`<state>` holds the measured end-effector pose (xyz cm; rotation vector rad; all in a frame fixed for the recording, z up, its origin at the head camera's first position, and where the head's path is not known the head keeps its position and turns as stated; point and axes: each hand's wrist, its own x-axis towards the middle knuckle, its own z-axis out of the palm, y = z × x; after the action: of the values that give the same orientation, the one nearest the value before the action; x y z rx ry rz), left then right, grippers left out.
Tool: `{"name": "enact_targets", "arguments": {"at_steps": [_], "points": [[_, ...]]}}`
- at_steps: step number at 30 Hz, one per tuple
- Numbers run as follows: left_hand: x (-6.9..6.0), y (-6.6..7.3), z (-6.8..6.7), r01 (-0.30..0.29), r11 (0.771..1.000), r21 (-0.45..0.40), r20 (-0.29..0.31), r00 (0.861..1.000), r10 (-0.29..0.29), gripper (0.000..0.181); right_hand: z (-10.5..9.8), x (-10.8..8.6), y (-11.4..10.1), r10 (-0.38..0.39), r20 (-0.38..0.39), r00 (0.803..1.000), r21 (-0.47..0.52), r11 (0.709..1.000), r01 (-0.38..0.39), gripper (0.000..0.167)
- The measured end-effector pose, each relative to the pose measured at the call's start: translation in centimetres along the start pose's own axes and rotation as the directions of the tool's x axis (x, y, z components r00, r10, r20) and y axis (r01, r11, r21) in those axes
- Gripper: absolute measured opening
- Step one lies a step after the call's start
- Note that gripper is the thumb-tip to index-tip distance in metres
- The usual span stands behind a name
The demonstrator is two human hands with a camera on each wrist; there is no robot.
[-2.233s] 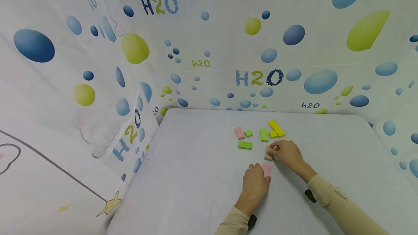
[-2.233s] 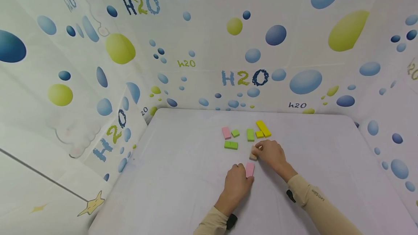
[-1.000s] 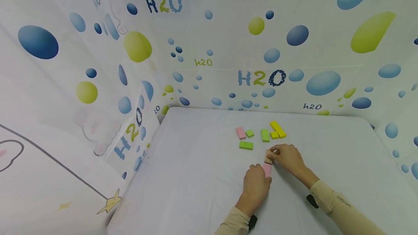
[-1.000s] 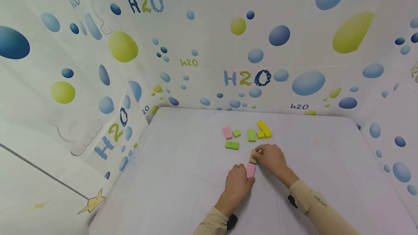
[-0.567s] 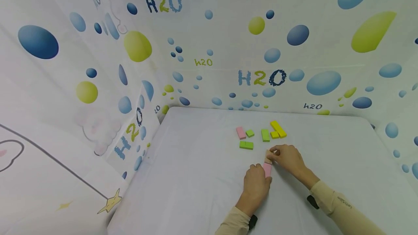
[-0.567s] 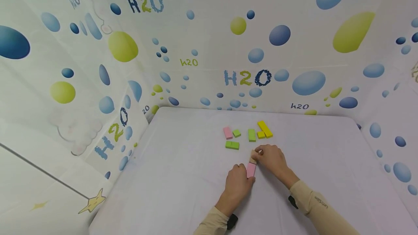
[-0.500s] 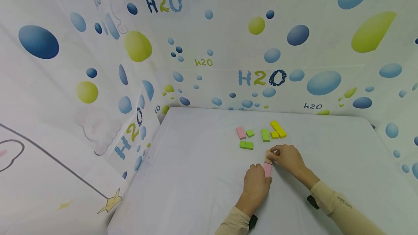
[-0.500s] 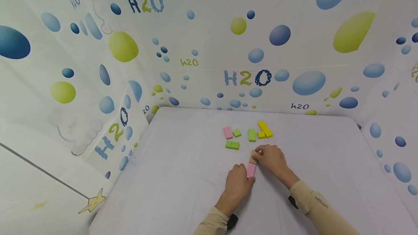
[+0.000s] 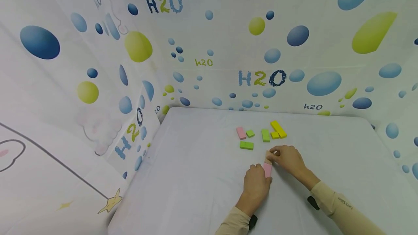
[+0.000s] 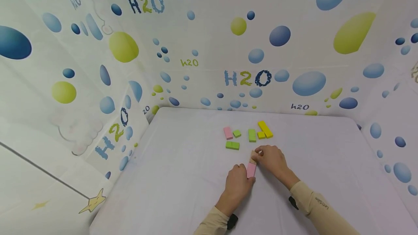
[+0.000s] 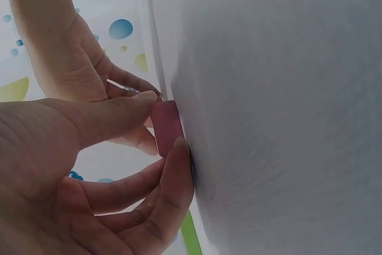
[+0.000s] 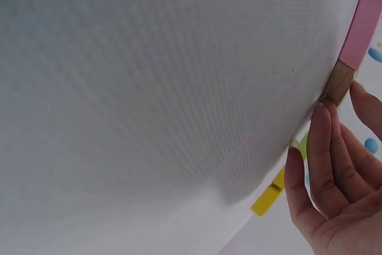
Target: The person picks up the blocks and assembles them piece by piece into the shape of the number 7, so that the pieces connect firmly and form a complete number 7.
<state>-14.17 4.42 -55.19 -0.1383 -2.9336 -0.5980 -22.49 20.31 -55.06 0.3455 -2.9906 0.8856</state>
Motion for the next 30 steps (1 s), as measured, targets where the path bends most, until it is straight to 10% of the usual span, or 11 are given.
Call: {"name": "enact_targets", "arguments": {"at_steps": [23, 30], "points": [[0.6, -0.9, 0.0, -0.041, 0.998, -0.050, -0.001, 0.999, 0.041, 0.042, -0.4, 0.3, -0.1, 0.020, 0.047, 0.999, 0.016, 1.000, -0.021, 0.030], [1.8, -1.3, -0.5, -0.032, 0.999, -0.014, 0.099, 0.995, 0.033, 0.028, -0.4, 0.3, 0.1, 0.007, 0.042, 0.999, 0.013, 1.000, -0.007, 0.035]]}}
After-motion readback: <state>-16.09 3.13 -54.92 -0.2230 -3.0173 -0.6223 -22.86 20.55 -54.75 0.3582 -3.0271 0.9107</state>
